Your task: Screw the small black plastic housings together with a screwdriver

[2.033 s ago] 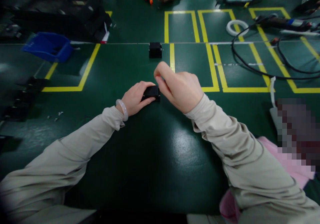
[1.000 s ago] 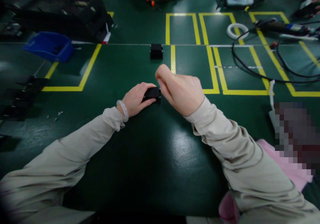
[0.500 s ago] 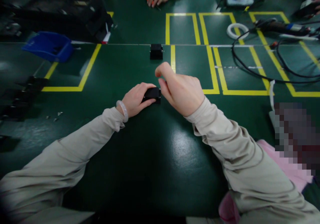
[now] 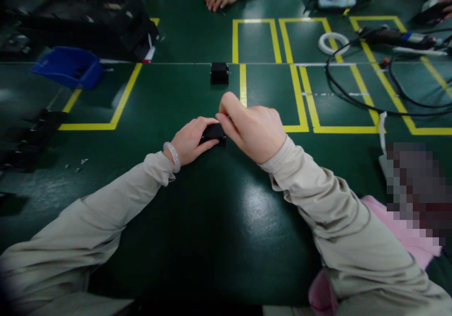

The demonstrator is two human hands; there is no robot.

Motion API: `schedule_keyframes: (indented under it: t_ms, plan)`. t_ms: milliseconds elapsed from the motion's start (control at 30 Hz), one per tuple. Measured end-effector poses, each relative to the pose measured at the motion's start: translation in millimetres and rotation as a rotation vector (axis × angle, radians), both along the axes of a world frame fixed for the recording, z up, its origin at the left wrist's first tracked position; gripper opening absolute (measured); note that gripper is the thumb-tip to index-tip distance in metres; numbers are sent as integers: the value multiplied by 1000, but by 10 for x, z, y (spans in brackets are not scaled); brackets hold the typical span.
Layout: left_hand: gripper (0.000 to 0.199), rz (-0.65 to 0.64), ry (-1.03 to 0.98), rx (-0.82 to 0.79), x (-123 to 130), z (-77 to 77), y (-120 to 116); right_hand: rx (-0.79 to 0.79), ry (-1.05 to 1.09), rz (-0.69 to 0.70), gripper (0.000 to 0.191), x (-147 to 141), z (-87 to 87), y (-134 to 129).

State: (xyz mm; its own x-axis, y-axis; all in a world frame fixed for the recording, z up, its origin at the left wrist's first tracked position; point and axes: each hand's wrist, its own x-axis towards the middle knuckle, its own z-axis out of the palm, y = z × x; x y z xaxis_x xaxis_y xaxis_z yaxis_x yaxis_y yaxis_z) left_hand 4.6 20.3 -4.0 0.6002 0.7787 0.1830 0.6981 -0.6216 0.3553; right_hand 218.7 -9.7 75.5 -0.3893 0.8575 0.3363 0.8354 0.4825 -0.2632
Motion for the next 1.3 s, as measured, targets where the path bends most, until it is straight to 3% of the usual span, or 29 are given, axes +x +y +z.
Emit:
schedule_keyframes:
  t_ms: [1300]
  plan:
    - [41, -2, 7, 1, 2, 1, -5, -40, -8, 20, 35, -6, 22, -2]
